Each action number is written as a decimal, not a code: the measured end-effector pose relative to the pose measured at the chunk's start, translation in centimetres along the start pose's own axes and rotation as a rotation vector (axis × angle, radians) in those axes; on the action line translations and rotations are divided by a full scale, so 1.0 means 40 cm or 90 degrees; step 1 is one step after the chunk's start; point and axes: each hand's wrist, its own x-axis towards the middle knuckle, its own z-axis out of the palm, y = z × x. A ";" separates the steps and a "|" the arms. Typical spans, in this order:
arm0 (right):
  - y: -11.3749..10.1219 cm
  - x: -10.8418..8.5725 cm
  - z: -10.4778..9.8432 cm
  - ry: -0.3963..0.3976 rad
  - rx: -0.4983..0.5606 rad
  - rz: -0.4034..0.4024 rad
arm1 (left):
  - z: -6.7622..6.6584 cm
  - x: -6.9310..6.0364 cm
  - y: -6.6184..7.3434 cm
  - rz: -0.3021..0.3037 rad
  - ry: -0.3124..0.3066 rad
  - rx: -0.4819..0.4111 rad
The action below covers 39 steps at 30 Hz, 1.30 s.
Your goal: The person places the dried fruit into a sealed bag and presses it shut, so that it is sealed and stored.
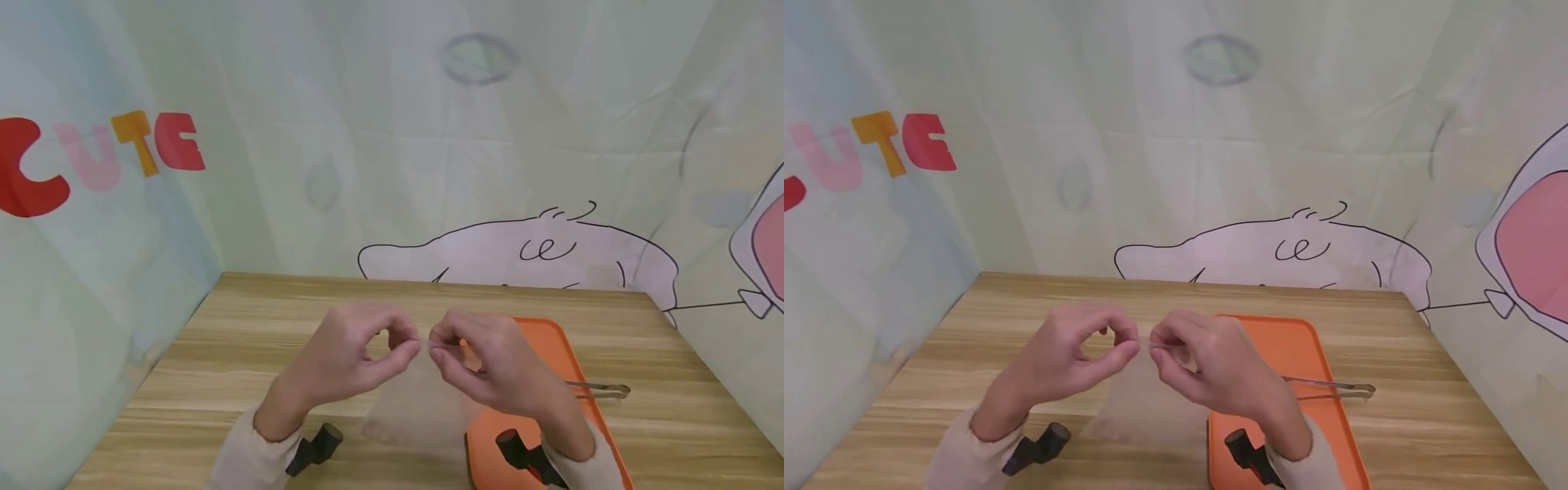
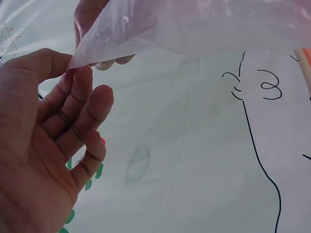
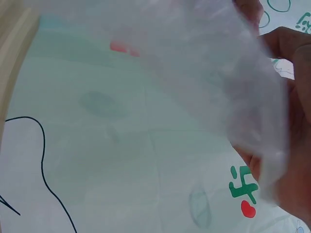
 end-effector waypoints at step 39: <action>0.071 -0.036 -0.071 -0.028 0.071 0.073 | -0.026 0.003 -0.018 0.182 0.068 0.068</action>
